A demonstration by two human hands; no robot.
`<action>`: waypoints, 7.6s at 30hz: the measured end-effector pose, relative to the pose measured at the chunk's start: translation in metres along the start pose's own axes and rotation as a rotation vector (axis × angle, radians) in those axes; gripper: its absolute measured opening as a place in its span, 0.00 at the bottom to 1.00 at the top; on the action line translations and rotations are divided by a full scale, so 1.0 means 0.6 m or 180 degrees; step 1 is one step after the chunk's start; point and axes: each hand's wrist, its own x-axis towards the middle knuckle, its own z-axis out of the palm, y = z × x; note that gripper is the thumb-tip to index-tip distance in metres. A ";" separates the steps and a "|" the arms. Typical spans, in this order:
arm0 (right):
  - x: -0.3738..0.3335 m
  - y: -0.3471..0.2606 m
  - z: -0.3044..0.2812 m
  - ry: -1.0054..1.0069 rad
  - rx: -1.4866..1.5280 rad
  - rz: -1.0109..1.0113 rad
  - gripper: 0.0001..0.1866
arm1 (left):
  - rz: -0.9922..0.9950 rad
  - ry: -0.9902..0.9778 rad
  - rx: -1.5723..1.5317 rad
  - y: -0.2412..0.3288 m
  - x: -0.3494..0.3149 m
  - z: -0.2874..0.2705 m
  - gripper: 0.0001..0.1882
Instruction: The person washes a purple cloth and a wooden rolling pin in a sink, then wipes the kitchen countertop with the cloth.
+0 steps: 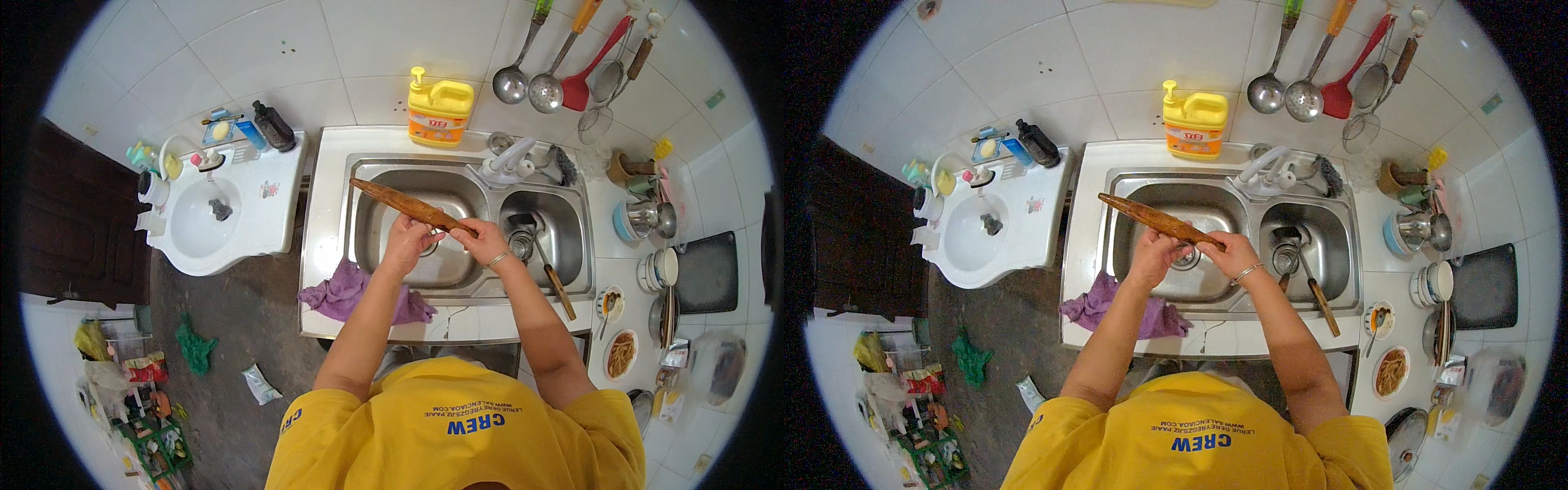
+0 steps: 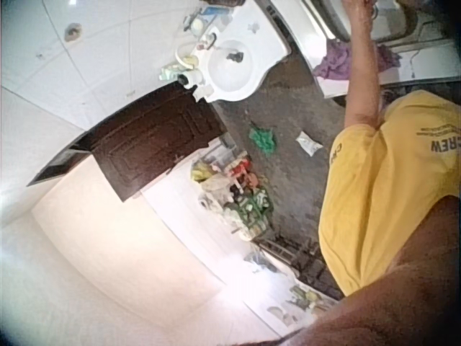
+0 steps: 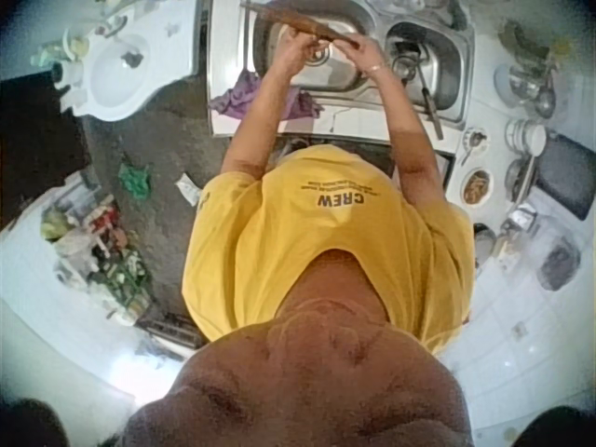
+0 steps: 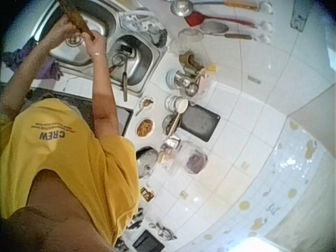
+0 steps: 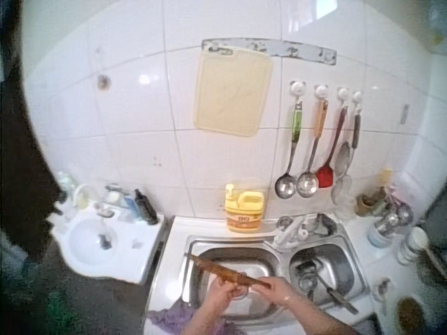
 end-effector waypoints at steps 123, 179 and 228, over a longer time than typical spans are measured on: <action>0.018 -0.045 -0.125 -0.1224 -0.1108 0.0337 0.21 | -0.0502 -0.0438 0.3542 0.002 0.039 -0.019 0.23; 0.012 0.021 -0.019 0.0190 0.1478 0.0432 0.14 | 0.0361 0.0642 -0.0484 -0.020 0.043 0.102 0.07; -0.006 0.018 -0.065 -0.0137 0.0313 0.0529 0.17 | 0.0534 0.0997 0.0240 0.021 0.079 0.075 0.21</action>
